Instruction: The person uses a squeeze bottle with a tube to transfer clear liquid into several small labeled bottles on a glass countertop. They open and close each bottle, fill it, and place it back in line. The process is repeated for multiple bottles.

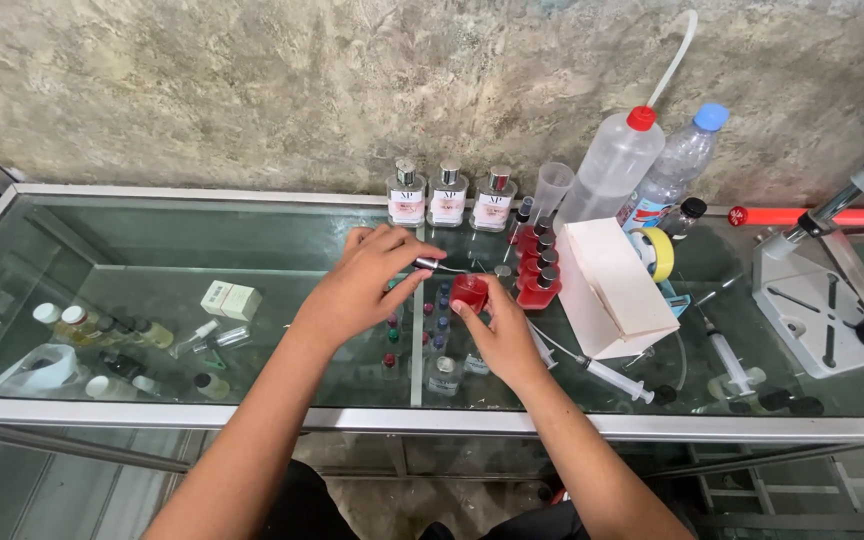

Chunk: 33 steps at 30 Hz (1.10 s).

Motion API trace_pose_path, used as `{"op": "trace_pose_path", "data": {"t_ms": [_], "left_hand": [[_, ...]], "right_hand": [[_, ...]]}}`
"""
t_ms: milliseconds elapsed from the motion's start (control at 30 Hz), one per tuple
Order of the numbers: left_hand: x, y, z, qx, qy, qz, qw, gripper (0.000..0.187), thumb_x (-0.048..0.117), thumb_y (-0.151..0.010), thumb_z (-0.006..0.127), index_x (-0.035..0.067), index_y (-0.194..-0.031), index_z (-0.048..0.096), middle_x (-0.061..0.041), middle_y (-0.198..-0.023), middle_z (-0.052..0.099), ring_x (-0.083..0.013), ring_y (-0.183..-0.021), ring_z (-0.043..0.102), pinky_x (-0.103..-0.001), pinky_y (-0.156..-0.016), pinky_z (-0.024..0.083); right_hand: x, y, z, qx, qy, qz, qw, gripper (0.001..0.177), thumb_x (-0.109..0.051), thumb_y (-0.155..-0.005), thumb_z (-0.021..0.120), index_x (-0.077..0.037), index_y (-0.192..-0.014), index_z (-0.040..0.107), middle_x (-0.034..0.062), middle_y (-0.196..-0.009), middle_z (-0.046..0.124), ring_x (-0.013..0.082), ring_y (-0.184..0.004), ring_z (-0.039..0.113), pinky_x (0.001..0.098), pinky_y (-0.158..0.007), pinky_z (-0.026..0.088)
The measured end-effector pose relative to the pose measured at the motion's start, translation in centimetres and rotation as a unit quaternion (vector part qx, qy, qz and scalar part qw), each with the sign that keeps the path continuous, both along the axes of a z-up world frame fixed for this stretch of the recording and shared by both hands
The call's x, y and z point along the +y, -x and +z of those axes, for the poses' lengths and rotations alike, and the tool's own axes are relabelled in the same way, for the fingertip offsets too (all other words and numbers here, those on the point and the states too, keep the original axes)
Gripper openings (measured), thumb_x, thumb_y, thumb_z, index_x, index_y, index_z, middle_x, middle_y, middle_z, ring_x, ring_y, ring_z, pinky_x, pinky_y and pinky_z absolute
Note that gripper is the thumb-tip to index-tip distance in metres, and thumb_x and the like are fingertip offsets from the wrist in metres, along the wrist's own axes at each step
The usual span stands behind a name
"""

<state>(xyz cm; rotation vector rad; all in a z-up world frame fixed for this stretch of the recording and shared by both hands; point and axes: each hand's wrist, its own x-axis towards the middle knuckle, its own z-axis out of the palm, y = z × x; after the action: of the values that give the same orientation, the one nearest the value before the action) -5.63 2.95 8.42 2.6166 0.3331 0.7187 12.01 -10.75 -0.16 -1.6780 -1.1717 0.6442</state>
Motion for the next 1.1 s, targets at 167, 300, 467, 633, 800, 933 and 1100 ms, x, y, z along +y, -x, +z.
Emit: {"op": "trace_pose_path", "data": {"t_ms": [167,300,467,633,800,933,1100], "left_hand": [[-0.2,-0.3,0.1,0.011,-0.032,0.004,0.999,0.020,0.017,-0.102,0.063,0.012,-0.121,0.069,-0.008,-0.099,0.068,-0.0263,-0.099,0.063,-0.044,-0.099,0.037],[0.6,-0.9,-1.4,0.032,-0.084,0.002,0.996,0.022,0.021,-0.102,0.062,0.016,-0.122,0.069,-0.005,-0.099,0.065,-0.0229,-0.097,0.060,-0.043,-0.098,0.038],[-0.5,-2.3,-2.1,0.039,-0.083,-0.009,0.996,0.023,0.019,-0.102,0.061,0.018,-0.122,0.072,-0.005,-0.101,0.064,-0.0212,-0.100,0.058,-0.040,-0.095,0.039],[-2.1,-3.6,-2.6,-0.018,-0.071,-0.039,0.997,0.026,0.013,-0.103,0.059,0.013,-0.125,0.071,-0.008,-0.103,0.058,-0.0256,-0.100,0.056,-0.039,-0.092,0.042],[-4.5,-4.5,-2.1,-0.149,0.277,-0.024,0.949,0.031,0.013,-0.102,0.060,0.015,-0.131,0.070,-0.007,-0.111,0.075,-0.0253,-0.110,0.068,-0.040,-0.102,0.047],[-5.2,-5.3,-2.7,-0.201,0.290,-0.011,0.935,0.024,0.020,-0.099,0.068,0.018,-0.121,0.077,-0.006,-0.116,0.072,-0.0229,-0.113,0.066,-0.039,-0.101,0.048],[-7.8,-5.1,-0.7,-0.208,0.415,-0.006,0.886,0.028,0.014,-0.099,0.063,0.007,-0.124,0.075,-0.013,-0.106,0.075,-0.0184,-0.108,0.063,-0.040,-0.101,0.051]], "right_hand": [[-0.1,0.0,0.1,-0.002,-0.002,0.006,1.000,0.044,-0.023,-0.100,0.067,-0.003,-0.137,0.053,0.0256,-0.127,0.063,0.0411,-0.127,0.061,0.0518,-0.113,0.045],[-0.1,0.0,0.0,-0.005,-0.019,0.020,1.000,0.042,-0.021,-0.101,0.065,-0.002,-0.136,0.053,0.0253,-0.126,0.063,0.0409,-0.125,0.063,0.0504,-0.110,0.048],[0.0,0.1,-0.1,-0.008,-0.048,0.039,0.998,0.040,-0.020,-0.101,0.064,-0.004,-0.136,0.054,0.0224,-0.126,0.063,0.0387,-0.125,0.063,0.0489,-0.109,0.048],[-0.4,0.4,0.1,-0.022,-0.075,0.047,0.996,0.036,-0.016,-0.102,0.061,-0.004,-0.135,0.055,0.0207,-0.124,0.063,0.0382,-0.123,0.063,0.0503,-0.106,0.050],[-1.0,0.2,-0.6,-0.025,-0.104,-0.012,0.994,0.035,-0.022,-0.104,0.059,-0.006,-0.135,0.055,0.0202,-0.120,0.063,0.0391,-0.118,0.065,0.0501,-0.102,0.053],[-2.2,0.5,0.6,-0.024,-0.102,-0.018,0.994,0.036,-0.023,-0.103,0.059,-0.005,-0.134,0.056,0.0220,-0.120,0.063,0.0400,-0.116,0.065,0.0506,-0.102,0.053],[-4.1,0.9,1.3,-0.010,-0.151,-0.044,0.987,0.018,-0.026,-0.104,0.057,-0.011,-0.108,0.065,0.0077,-0.080,0.066,0.0209,-0.079,0.066,0.0379,-0.076,0.057]]}}
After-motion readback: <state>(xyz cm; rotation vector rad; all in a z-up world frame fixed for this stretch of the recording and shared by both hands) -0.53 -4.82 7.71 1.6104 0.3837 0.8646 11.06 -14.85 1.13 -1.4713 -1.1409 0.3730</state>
